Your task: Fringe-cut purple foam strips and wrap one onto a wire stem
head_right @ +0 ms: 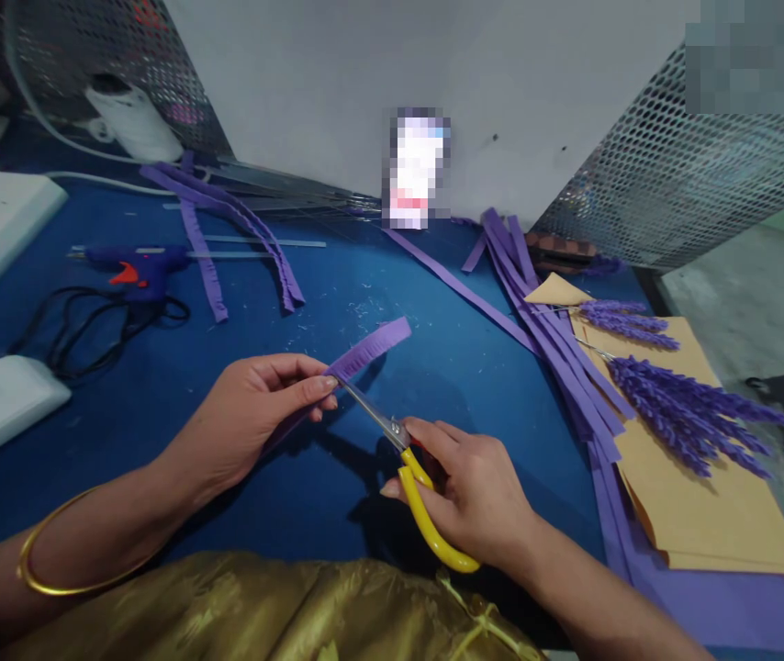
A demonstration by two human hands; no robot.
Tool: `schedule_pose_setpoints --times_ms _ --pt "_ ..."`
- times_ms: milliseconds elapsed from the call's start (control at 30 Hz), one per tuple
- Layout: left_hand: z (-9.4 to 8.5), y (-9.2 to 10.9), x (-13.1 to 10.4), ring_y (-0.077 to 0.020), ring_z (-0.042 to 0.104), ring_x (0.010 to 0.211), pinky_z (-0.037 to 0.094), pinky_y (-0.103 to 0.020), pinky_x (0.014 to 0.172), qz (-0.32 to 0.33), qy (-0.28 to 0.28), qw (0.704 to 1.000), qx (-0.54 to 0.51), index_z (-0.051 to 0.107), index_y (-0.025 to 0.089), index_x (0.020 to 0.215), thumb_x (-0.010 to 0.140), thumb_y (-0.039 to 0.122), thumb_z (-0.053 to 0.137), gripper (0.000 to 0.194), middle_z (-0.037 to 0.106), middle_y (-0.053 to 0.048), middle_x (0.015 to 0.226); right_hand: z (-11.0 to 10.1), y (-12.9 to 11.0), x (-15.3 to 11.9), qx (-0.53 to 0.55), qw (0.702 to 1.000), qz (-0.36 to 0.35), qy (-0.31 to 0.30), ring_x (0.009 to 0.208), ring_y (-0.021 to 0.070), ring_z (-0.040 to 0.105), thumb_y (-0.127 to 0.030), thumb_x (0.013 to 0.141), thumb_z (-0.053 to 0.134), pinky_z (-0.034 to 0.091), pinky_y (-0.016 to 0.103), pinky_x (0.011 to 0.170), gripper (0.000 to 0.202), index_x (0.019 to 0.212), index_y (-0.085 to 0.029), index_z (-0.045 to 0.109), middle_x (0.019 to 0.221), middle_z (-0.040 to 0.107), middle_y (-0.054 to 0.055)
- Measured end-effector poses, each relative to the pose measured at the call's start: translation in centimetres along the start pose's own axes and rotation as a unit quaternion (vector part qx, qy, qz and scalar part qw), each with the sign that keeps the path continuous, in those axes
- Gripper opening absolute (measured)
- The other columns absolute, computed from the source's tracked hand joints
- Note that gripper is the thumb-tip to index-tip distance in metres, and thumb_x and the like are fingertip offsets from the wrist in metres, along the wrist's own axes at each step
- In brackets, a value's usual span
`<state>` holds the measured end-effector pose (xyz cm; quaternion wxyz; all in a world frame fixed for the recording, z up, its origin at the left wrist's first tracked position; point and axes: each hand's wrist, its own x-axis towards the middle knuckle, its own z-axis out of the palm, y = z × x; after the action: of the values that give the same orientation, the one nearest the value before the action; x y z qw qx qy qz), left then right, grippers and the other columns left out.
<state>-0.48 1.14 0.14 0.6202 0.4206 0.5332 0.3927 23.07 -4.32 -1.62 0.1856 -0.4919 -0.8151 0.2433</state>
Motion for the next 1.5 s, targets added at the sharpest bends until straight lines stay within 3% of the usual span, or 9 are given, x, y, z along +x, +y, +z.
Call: schedule_pose_setpoints --times_ms 400,567,1500 --pt "-0.05 -0.08 0.03 -0.0097 0.054 0.057 0.042 -0.022 0.059 -0.022 -0.025 0.999 -0.037 0.072 0.016 0.068 0.071 0.027 0.077 0.012 0.068 -0.001 0.063 0.19 0.11 -0.09 0.024 1.000 -0.012 -0.001 0.066 0.0164 0.066 -0.048 0.091 0.060 0.049 0.024 0.061 0.039 0.116 -0.019 0.063 0.084 0.073 0.006" --pt "-0.08 -0.22 0.11 -0.0087 0.054 0.056 0.042 -0.021 0.059 -0.035 -0.024 0.997 -0.057 0.073 0.016 0.069 0.069 0.026 0.079 0.012 0.068 0.000 0.062 0.26 0.11 0.00 0.018 1.000 -0.002 -0.011 0.074 0.0193 0.069 -0.048 0.091 0.061 0.051 0.027 0.067 0.039 0.118 -0.020 0.062 0.095 0.074 0.009" --pt "-0.39 0.11 0.01 -0.0058 0.053 0.052 0.041 -0.016 0.054 -0.073 -0.053 0.993 -0.070 0.072 0.014 0.066 0.069 0.023 0.078 0.011 0.067 0.001 0.058 0.12 -0.16 0.03 0.059 0.998 -0.009 -0.029 0.070 0.0174 0.067 -0.046 0.092 0.060 0.051 0.026 0.069 0.038 0.118 -0.018 0.062 0.090 0.072 0.008"
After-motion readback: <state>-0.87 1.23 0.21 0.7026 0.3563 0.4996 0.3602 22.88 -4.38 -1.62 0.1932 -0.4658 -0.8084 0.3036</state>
